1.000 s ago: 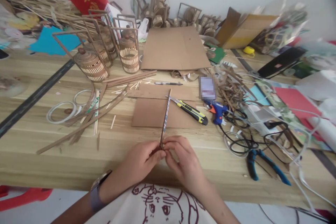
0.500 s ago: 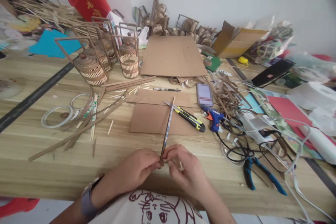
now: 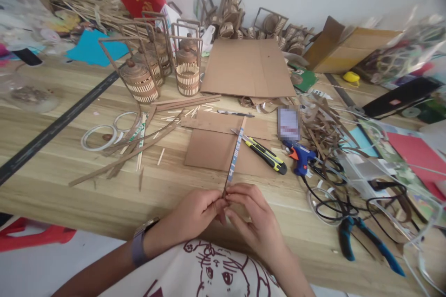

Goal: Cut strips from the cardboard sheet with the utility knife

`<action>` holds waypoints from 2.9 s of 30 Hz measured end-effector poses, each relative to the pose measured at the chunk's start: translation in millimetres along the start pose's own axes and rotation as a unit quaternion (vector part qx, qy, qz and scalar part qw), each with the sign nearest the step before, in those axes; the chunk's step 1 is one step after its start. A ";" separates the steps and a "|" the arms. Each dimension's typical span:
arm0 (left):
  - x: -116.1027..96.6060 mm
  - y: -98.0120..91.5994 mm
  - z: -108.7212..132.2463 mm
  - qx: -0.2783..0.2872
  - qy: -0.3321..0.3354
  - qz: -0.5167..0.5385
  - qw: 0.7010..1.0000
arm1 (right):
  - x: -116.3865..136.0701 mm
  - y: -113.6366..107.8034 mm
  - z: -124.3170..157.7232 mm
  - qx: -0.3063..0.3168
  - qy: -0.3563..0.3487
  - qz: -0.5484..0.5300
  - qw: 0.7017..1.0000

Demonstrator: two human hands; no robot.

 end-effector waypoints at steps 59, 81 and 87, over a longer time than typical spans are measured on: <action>-2.8 3.4 -5.1 -0.052 0.000 0.074 0.996 | -5.1 9.6 8.3 -0.095 -0.046 0.089 0.990; -0.5 3.5 -7.0 -0.051 -0.006 0.058 0.997 | -2.7 7.0 1.7 -0.114 -0.038 0.077 0.990; -7.3 2.1 -4.0 -0.025 0.052 0.056 0.997 | -2.1 3.4 -1.6 -0.155 0.050 0.056 0.985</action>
Point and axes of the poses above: each hand's wrist, its own z-axis away from the middle knuckle, its own y-axis out of the palm, x = y × z, the point moved 3 cm from there along -z, towards the middle knuckle, and after that the axes turned 8 degrees about -x, right-handed, at the moved point
